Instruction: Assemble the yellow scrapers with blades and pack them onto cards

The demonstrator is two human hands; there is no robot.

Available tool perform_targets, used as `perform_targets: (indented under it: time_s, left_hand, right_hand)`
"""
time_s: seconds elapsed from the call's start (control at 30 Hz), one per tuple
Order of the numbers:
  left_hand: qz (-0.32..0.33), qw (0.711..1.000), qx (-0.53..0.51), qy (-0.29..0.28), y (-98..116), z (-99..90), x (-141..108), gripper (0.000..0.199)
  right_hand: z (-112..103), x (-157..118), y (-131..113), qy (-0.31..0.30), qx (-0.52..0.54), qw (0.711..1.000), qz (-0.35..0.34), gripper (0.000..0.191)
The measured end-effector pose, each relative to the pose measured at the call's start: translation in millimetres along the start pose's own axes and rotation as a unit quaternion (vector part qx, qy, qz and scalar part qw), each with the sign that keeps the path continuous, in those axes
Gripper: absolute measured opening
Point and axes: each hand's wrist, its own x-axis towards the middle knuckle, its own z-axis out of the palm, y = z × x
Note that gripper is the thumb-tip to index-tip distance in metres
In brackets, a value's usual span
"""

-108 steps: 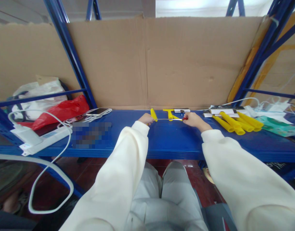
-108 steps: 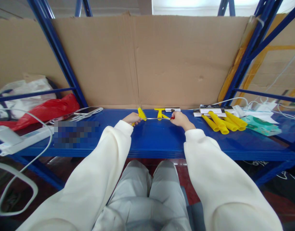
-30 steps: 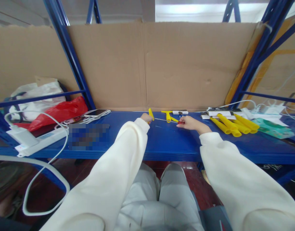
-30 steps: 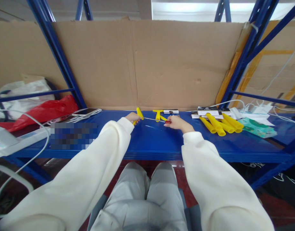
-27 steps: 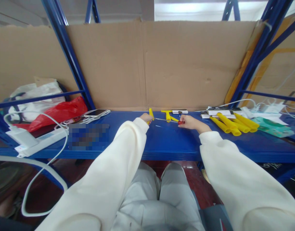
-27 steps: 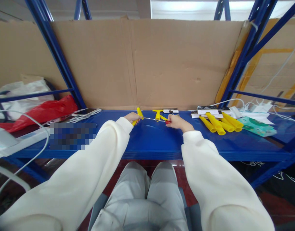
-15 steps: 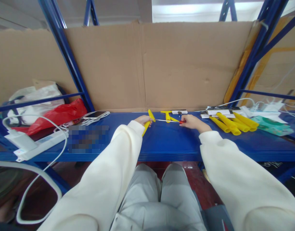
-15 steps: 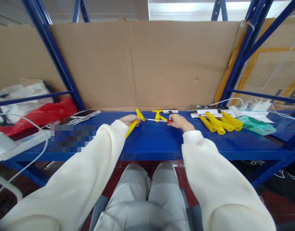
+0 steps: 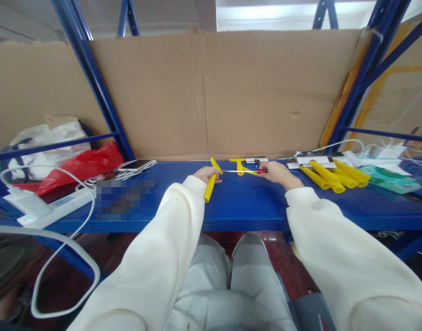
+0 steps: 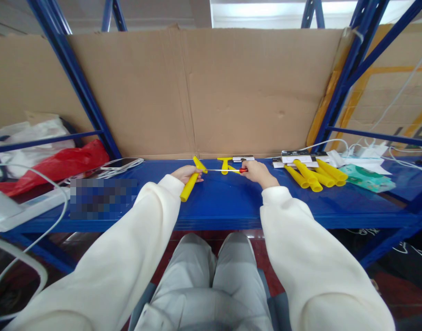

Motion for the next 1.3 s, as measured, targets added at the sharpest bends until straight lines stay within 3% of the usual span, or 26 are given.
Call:
perform_targets:
  time_s: [0.17, 0.47, 0.73, 1.1, 1.3]
  left_hand:
    - [0.012, 0.999, 0.049, 0.003, 0, -1.1, -3, 0.021]
    - [0.075, 0.981, 0.163, 0.078, 0, 2.9, -10, 0.028]
    - [0.085, 0.973, 0.194, 0.091, 1, 5.4, -15, 0.032]
    - [0.091, 0.972, 0.181, 0.116, -1, 0.8, -6, 0.031]
    - [0.080, 0.966, 0.210, 0.128, -2, 1.9, -8, 0.030]
  right_hand:
    - [1, 0, -1, 0.031, -0.030, 0.999, 0.000, 0.017]
    - [-6, -5, -9, 0.077, -0.083, 0.993, -0.042, 0.021]
    - [-12, -7, -11, 0.096, -0.096, 0.988, -0.068, 0.023]
    - [-8, -8, -13, 0.003, -0.043, 0.997, -0.057, 0.024]
    - [-6, -8, -17, 0.008, -0.055, 0.998, -0.042, 0.025]
